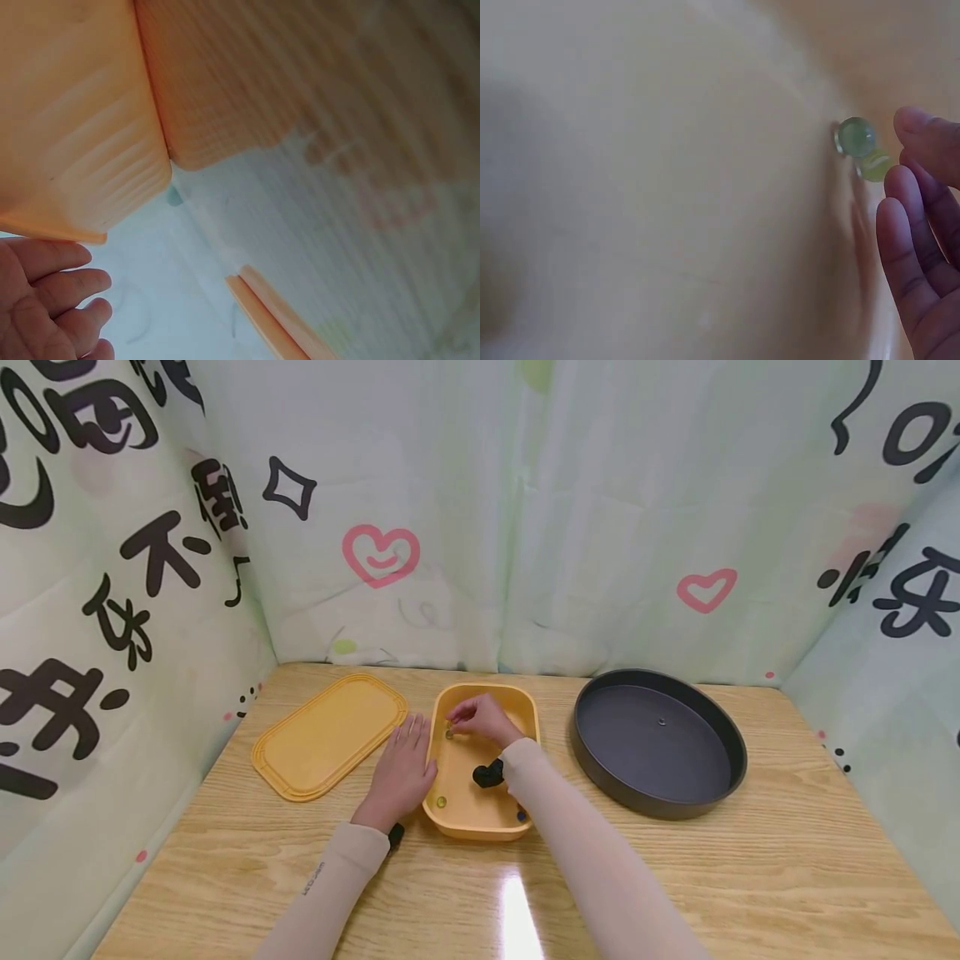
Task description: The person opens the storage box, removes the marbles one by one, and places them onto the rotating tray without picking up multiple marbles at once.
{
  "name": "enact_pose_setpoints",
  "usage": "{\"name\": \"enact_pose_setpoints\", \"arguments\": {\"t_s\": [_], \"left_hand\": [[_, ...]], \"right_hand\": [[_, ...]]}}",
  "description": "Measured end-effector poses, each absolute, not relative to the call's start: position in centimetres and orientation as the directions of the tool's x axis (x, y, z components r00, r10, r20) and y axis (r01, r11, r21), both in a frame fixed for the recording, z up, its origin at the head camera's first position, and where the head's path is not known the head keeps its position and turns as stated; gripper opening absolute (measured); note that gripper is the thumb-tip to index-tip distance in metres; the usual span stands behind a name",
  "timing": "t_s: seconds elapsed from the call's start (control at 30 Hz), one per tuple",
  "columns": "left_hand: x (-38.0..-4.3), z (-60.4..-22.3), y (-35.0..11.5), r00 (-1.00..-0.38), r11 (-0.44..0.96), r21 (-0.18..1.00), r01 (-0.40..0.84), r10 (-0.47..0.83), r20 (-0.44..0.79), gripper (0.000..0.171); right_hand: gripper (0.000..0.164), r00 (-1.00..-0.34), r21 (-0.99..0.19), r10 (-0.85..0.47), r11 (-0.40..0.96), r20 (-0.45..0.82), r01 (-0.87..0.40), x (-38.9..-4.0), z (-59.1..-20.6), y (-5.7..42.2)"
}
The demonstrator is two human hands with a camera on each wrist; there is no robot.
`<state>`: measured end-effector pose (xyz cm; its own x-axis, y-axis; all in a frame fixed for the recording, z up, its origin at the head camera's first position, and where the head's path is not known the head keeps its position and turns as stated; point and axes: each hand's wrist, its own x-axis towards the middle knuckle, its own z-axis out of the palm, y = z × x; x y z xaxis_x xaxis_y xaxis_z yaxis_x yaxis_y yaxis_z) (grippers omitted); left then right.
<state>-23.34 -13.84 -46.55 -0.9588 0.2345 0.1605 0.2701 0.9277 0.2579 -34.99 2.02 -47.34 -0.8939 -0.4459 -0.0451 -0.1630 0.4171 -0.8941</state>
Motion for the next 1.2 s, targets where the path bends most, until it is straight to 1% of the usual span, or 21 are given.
{"name": "enact_pose_setpoints", "arguments": {"t_s": [0.2, 0.37, 0.73, 0.93, 1.2], "left_hand": [[-23.3, -46.5, -13.8, -0.959, 0.927, 0.26, 0.27, 0.235, 0.16, 0.058], [-23.2, -46.4, -13.8, -0.959, 0.926, 0.262, 0.271, 0.236, 0.159, 0.059], [-23.1, -46.2, -13.8, -0.958, 0.929, 0.254, 0.27, 0.234, 0.164, 0.058], [-23.1, -46.2, -13.7, -0.957, 0.927, 0.256, 0.272, 0.234, 0.17, 0.058], [-23.1, -46.4, -13.6, -0.96, 0.929, 0.261, 0.264, 0.226, 0.168, 0.058]], "right_hand": [[0.019, -0.889, -0.87, -0.454, 0.459, -0.057, -0.179, -35.1, -48.1, 1.8], [0.014, -0.892, -0.837, -0.449, 0.507, -0.054, -0.205, -35.2, -48.7, 1.7], [0.011, -0.856, -0.809, -0.517, 0.506, -0.008, -0.298, -35.2, -49.1, 1.6], [0.011, -0.841, -0.796, -0.541, 0.502, 0.015, -0.338, -35.1, -48.8, 1.6], [0.009, -0.851, -0.766, -0.525, 0.543, 0.01, -0.344, -34.6, -47.7, 1.5]]}}
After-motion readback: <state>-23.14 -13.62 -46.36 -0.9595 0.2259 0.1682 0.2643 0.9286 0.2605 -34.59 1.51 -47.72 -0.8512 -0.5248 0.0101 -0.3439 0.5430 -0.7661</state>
